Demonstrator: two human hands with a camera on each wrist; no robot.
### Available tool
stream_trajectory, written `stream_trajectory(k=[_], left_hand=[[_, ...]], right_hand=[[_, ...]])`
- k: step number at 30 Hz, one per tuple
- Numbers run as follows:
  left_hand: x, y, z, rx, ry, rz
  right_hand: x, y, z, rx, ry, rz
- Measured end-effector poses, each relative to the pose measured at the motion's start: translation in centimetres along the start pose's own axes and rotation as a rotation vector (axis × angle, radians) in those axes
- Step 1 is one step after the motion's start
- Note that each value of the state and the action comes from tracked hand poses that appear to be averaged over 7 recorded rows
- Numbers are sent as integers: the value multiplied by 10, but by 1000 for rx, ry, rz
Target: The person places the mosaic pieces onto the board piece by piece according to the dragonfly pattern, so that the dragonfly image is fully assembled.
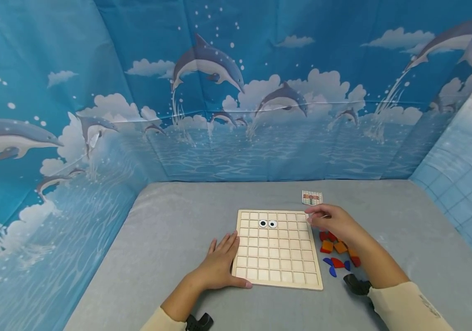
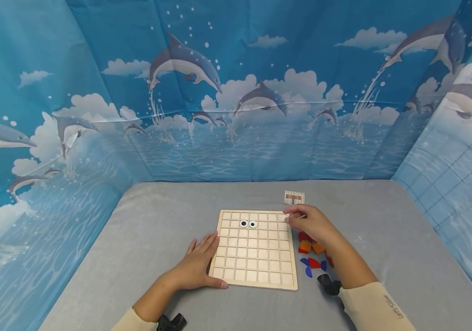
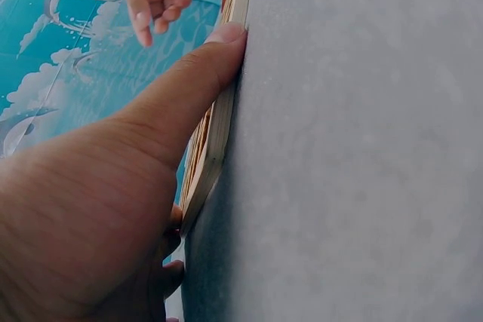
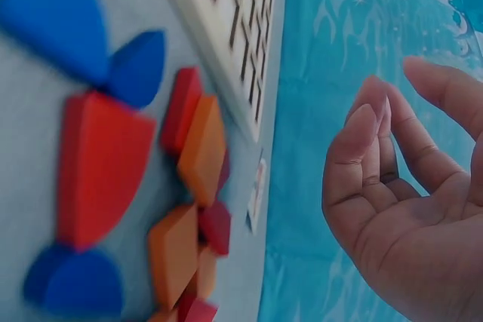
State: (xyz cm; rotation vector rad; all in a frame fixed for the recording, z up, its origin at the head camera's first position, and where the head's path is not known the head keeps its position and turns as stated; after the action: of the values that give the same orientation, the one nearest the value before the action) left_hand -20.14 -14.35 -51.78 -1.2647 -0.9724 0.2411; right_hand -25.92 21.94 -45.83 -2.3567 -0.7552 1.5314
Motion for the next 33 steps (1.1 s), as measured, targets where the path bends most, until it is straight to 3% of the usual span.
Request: stream_trajectory(k=[15, 33], left_hand=[[-2, -1, 1, 6, 6, 4], [-2, -2, 4, 7, 2, 6]], right_hand=[[34, -12, -14, 65, 132, -97], [53, -18, 2, 140, 202, -194]])
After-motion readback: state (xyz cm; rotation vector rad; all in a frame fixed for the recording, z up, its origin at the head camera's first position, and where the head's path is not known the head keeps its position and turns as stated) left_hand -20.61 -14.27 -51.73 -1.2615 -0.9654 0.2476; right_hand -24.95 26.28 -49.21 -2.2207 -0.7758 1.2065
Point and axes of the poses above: each hand's wrist, its own z-axis towards the middle knuckle, its own y-axis out of the palm, x = y × z, the point moved 1 cm from there along z, towards the middle knuckle, and after that the axes turned 14 degrees about y, right-handed, at the moved point
